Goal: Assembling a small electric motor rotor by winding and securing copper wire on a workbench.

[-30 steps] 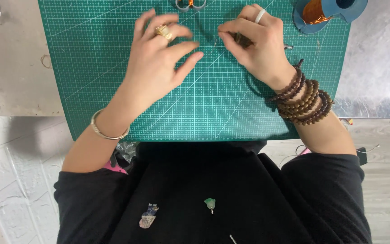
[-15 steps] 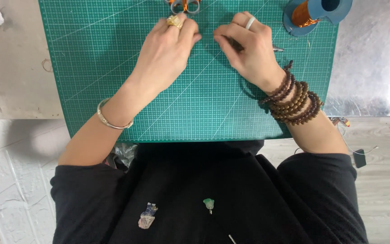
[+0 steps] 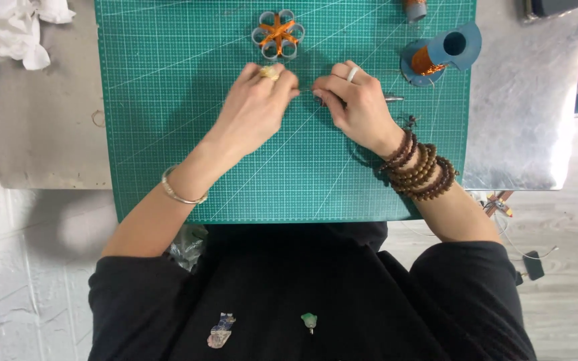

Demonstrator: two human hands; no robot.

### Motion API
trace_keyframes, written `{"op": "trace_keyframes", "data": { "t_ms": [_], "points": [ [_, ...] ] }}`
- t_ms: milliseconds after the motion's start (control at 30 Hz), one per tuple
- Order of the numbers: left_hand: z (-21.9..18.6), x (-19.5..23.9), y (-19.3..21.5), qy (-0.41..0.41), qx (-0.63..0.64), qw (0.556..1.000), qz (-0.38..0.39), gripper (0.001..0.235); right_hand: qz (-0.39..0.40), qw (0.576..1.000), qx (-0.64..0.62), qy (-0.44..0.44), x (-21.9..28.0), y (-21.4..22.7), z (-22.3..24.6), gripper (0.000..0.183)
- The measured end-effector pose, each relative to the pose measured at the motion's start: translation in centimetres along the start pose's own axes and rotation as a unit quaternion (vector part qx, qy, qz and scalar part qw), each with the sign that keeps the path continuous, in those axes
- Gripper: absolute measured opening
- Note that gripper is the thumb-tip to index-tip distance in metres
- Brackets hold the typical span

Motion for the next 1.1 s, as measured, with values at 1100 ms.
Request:
{"op": "trace_keyframes", "data": {
  "t_ms": [1100],
  "points": [
    [16.2,20.8,21.3,0.245,-0.325,0.879,-0.247,0.007,-0.004,0.993,0.094,-0.069,0.9,-0.5,-2.7,0.011]
  ]
}}
Point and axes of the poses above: each hand's wrist, its own x-axis away from the middle knuckle, its own y-axis out of the back of the hand, z = x × y, the point moved 10 cm from there along -x, towards the middle knuckle, and after that the axes turned 7 degrees about -x, right-handed, at the moved point
